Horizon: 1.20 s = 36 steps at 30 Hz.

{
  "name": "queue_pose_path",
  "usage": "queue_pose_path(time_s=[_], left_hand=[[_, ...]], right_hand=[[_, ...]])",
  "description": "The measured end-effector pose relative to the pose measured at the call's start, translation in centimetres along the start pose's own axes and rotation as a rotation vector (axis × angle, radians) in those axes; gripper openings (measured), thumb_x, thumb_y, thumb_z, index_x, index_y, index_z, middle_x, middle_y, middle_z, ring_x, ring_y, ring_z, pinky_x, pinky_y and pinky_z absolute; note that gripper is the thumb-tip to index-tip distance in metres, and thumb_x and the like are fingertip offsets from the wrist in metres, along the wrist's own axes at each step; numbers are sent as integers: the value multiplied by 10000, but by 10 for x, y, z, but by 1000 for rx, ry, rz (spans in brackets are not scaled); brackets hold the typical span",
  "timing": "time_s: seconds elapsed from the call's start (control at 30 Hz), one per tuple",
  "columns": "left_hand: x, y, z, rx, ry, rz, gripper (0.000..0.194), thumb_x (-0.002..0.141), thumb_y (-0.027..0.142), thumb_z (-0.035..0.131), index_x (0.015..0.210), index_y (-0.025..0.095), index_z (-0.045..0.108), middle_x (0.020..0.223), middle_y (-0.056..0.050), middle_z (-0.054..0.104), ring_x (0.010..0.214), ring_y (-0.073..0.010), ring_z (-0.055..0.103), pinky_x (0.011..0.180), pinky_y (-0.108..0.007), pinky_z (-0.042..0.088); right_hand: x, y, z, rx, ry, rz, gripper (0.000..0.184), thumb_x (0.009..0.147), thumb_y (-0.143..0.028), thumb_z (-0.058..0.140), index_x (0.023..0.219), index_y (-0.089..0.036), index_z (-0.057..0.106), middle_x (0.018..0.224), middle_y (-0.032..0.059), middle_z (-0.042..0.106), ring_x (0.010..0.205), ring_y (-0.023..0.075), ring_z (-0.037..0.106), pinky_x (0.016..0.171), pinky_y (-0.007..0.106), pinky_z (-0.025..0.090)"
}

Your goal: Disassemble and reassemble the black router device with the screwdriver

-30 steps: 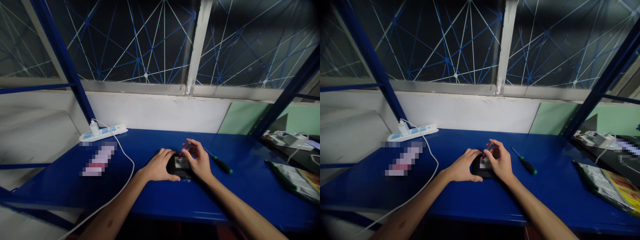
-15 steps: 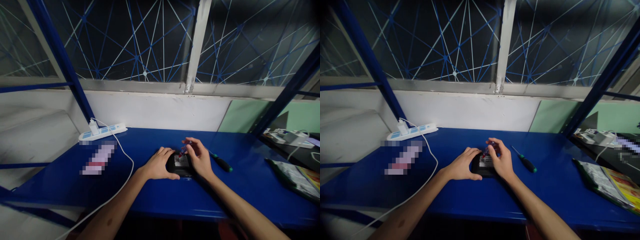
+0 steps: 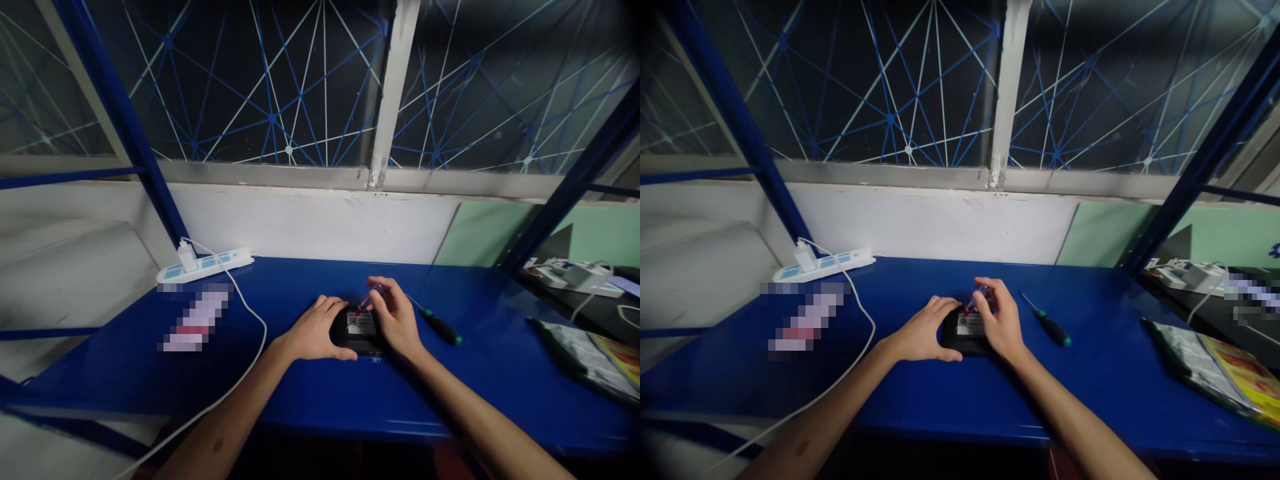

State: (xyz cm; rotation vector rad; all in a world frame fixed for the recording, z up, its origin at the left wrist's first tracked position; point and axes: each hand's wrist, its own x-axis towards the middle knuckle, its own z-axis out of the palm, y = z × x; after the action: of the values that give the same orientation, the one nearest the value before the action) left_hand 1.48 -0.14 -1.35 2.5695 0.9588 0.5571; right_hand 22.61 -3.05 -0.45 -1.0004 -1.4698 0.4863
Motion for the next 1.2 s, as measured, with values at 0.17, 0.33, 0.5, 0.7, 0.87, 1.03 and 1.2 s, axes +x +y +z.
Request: queue_pose_path(time_s=[0.17, 0.33, 0.5, 0.7, 0.87, 1.03, 1.2], left_hand=[[-2, 1, 1, -13, 13, -18, 1012, 593, 639, 867, 1434, 239, 470, 1430, -118, 509, 1282, -359, 462, 1108, -526, 415], [-2, 2, 1, -24, 14, -28, 1035, 565, 611, 890, 1432, 227, 476, 1426, -119, 515, 1277, -360, 473, 1109, -516, 423], [-3, 3, 1, -32, -15, -95, 1092, 513, 568, 925, 1443, 223, 467, 1462, -133, 493, 1330, -391, 443, 1142, -562, 383], [-4, 3, 0, -64, -28, -137, 1136, 478, 520, 945, 1456, 225, 447, 1477, -126, 485, 1341, -385, 440, 1152, -551, 386], [-3, 4, 1, -62, -59, -158, 1152, 466, 528, 949, 1455, 211, 450, 1481, -135, 485, 1346, -398, 433, 1159, -561, 381], [-3, 5, 0, -64, -85, -176, 1168, 486, 546, 940, 1477, 209, 421, 1499, -144, 468, 1366, -407, 418, 1171, -573, 363], [-3, 7, -1, -80, -88, -171, 1155, 490, 555, 936, 1471, 228, 422, 1498, -129, 464, 1355, -400, 423, 1163, -570, 373]], right_hand=[[-2, 9, 2, -26, 14, -10, 281, 947, -394, 623, 1202, -279, 648, 1046, 39, 593, 815, 160, 626, 695, 305, 583], [-2, 12, 2, -28, 31, -20, 256, 934, -371, 640, 1168, -277, 679, 1015, 41, 610, 826, 179, 640, 688, 315, 581], [-2, 11, 4, -54, 85, -27, 168, 930, -337, 647, 1064, -266, 719, 968, 51, 660, 857, 206, 662, 738, 346, 576], [-6, 5, 6, -10, 74, 60, 307, 993, -313, 531, 1285, -280, 621, 1129, 77, 738, 900, 218, 735, 838, 395, 595], [-6, 7, 6, -14, 9, 43, 263, 980, -345, 548, 1197, -295, 688, 1149, 87, 703, 919, 236, 725, 840, 410, 601], [-7, 8, 7, -75, 71, 54, 263, 931, -345, 639, 1184, -306, 699, 999, 63, 718, 875, 232, 707, 805, 390, 601], [-14, 7, 7, 124, -28, 202, 356, 1006, -341, 506, 1356, -303, 557, 1193, 90, 715, 920, 224, 738, 852, 404, 610]])
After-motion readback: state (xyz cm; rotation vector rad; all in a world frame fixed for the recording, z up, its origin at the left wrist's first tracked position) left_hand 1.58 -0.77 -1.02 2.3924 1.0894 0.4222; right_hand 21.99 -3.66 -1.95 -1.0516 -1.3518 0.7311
